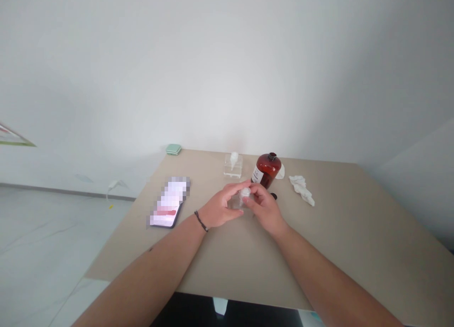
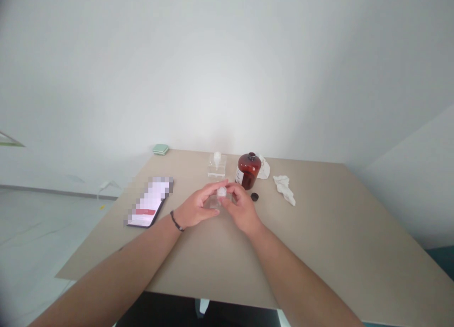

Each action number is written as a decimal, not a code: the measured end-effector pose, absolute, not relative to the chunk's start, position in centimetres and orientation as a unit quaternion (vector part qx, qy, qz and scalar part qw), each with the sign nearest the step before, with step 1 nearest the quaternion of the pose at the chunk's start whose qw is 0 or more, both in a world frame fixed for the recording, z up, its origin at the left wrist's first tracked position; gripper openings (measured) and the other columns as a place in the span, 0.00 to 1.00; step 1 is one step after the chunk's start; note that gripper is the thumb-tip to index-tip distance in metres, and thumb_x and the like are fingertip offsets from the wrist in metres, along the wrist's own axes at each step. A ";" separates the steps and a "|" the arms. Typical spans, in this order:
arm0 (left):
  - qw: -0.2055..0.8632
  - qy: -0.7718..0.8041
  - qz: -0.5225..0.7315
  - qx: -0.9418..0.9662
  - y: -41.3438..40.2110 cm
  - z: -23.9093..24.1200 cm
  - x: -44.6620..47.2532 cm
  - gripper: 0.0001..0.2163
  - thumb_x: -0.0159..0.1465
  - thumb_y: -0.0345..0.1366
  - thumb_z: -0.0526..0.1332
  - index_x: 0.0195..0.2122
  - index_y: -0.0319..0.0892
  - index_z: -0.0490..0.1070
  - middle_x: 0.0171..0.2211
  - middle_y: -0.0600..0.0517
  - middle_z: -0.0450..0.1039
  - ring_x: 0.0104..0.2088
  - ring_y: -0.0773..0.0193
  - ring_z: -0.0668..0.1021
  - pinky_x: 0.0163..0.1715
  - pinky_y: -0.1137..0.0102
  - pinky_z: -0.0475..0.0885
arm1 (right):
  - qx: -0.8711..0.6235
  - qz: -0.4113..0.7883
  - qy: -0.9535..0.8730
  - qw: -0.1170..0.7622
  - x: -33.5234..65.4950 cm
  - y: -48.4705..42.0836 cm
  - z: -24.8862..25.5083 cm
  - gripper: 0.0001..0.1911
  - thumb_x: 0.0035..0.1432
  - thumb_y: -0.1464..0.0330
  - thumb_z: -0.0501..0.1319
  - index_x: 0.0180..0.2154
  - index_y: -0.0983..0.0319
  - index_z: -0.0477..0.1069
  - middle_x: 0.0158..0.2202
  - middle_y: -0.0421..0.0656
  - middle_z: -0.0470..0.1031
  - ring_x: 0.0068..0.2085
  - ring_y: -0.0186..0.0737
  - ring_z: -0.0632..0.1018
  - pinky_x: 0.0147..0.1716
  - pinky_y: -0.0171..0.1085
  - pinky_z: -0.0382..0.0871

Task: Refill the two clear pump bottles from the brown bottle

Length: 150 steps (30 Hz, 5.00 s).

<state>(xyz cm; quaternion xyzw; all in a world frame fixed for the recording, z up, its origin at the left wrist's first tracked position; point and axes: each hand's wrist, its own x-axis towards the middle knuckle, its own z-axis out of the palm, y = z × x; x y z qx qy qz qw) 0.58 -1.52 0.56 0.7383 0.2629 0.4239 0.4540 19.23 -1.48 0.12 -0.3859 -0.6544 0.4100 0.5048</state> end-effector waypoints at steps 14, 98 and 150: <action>0.451 0.263 0.424 0.740 -1.5 0.6 0.6 0.36 0.58 0.28 0.67 0.67 0.51 0.60 0.68 0.46 0.61 0.68 0.49 0.63 0.69 0.52 0.56 | -0.382 0.408 -0.658 0.504 19.3 -1.5 0.1 0.14 0.58 0.53 0.65 0.36 0.56 0.71 0.42 0.43 0.73 0.45 0.45 0.75 0.50 0.47 0.69; 0.443 0.275 0.417 0.745 -1.6 0.5 0.6 0.36 0.58 0.27 0.66 0.68 0.50 0.58 0.68 0.46 0.60 0.69 0.49 0.63 0.69 0.53 0.56 | -0.401 0.361 -0.679 0.498 19.2 -1.3 -0.4 0.13 0.59 0.56 0.65 0.40 0.55 0.70 0.40 0.42 0.72 0.43 0.45 0.74 0.48 0.47 0.69; 0.486 0.260 0.423 0.719 -1.1 -0.8 0.8 0.52 0.53 0.35 0.73 0.71 0.51 0.37 0.60 0.40 0.63 0.61 0.47 0.70 0.61 0.49 0.64 | -0.435 0.261 -0.718 0.477 19.5 -2.0 3.7 0.08 0.58 0.60 0.64 0.40 0.54 0.77 0.45 0.45 0.76 0.48 0.49 0.76 0.52 0.51 0.71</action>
